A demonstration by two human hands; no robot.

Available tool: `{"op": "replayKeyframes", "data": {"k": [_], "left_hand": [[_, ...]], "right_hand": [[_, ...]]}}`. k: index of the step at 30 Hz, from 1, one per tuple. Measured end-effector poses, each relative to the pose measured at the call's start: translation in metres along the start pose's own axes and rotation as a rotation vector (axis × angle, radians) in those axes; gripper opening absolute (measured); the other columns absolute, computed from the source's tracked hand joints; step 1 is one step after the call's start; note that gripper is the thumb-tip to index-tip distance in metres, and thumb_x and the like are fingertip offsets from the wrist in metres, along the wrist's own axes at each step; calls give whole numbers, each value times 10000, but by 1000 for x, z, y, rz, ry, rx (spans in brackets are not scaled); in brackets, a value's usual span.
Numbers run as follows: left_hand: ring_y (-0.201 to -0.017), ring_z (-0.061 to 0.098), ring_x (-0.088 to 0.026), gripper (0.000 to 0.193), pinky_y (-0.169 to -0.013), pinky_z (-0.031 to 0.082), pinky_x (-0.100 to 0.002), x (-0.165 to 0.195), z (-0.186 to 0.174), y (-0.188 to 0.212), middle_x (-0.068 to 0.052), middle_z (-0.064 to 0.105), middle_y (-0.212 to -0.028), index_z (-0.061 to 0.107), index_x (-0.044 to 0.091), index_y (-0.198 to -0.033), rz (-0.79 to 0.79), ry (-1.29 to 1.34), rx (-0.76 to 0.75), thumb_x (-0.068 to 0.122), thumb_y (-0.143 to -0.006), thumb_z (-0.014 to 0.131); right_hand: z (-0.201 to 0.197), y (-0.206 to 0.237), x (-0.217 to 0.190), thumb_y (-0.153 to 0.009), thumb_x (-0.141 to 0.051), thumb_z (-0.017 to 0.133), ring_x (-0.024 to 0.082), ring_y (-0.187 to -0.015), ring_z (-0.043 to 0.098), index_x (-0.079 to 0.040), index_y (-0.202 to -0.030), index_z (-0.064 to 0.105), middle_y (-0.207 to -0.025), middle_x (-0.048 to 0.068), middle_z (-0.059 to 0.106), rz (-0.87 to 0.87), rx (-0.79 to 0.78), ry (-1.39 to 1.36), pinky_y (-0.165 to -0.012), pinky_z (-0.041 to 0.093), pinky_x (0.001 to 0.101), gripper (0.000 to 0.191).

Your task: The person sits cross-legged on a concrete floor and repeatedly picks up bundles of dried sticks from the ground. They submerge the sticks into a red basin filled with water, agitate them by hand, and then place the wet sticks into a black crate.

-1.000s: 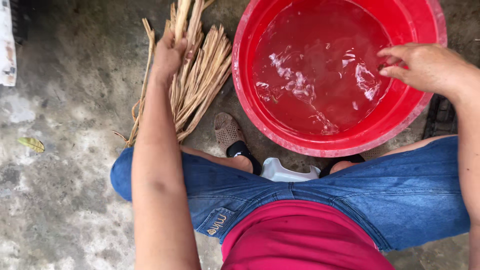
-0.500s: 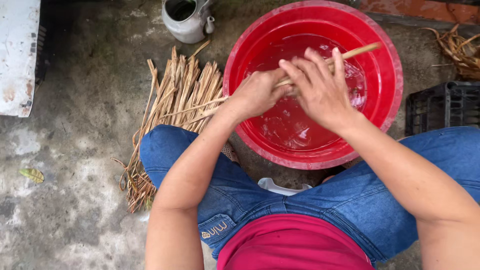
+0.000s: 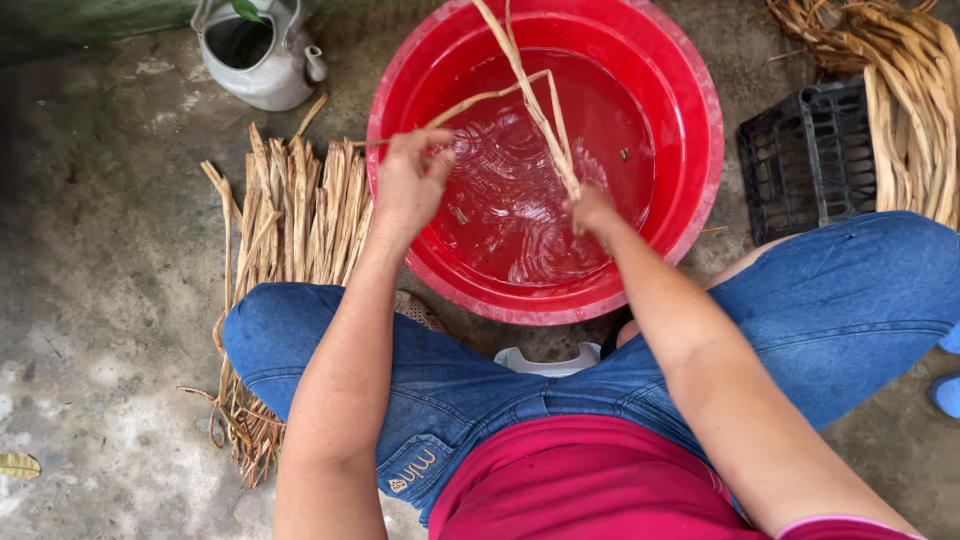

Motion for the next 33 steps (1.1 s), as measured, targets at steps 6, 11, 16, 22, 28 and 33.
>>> {"op": "replayKeyframes", "data": {"k": [6,11,16,22,28,33], "left_hand": [[-1143,631,-321,314,-1035,473,-441,-30,77,11,-177,584,-1321,695,161,-1221,-88,-192,-435,274,-928,707],[-1237,585,-342,374,-1074,437,-449,-49,100,16,-176,580,-1340,659,170,-1267,-147,-285,-581,339,-934,674],[-1219,586,-366,371,-1038,456,-462,-69,109,16,-187,581,-1334,667,171,-1266,-149,-321,-555,305,-921,675],[-1207,599,-368,399,-1017,474,-477,-96,149,25,-181,645,-1268,642,192,-1295,-153,-458,-723,343,-926,663],[-1232,597,-390,464,-1055,458,-483,-116,167,23,-207,656,-1289,639,134,-1302,-88,-402,-665,407,-927,640],[-1183,626,-352,714,-1006,491,-444,-109,163,10,-232,677,-1245,535,29,-1405,-249,167,-445,604,-992,447]], "right_hand": [[72,-2,14,-967,-82,579,172,-642,669,-66,-1304,515,-897,71,669,-59,-245,-169,-556,583,341,344],[6,-4,29,-1027,-193,594,135,-638,597,-79,-1261,629,-919,93,692,238,76,0,-524,480,337,262],[-5,10,6,-889,-176,642,331,-820,646,-164,-1284,563,-1051,176,636,-61,358,127,-711,570,489,403],[52,8,23,-885,-166,664,336,-1104,670,-90,-1280,603,-1233,215,679,-74,-181,452,-943,535,474,406],[49,12,3,-1030,-184,601,201,-714,637,-34,-1176,636,-985,196,704,23,-239,-518,-548,500,321,213],[59,31,-88,-1135,-198,520,112,-900,685,-22,-1252,662,-1056,56,723,-552,-177,-917,-771,576,212,254]]}}
Point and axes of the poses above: each hand's wrist, its own y-axis away from the middle knuckle, its own z-axis out of the palm, x = y × z, the point moved 7 cm from there along -y, towards the middle knuckle
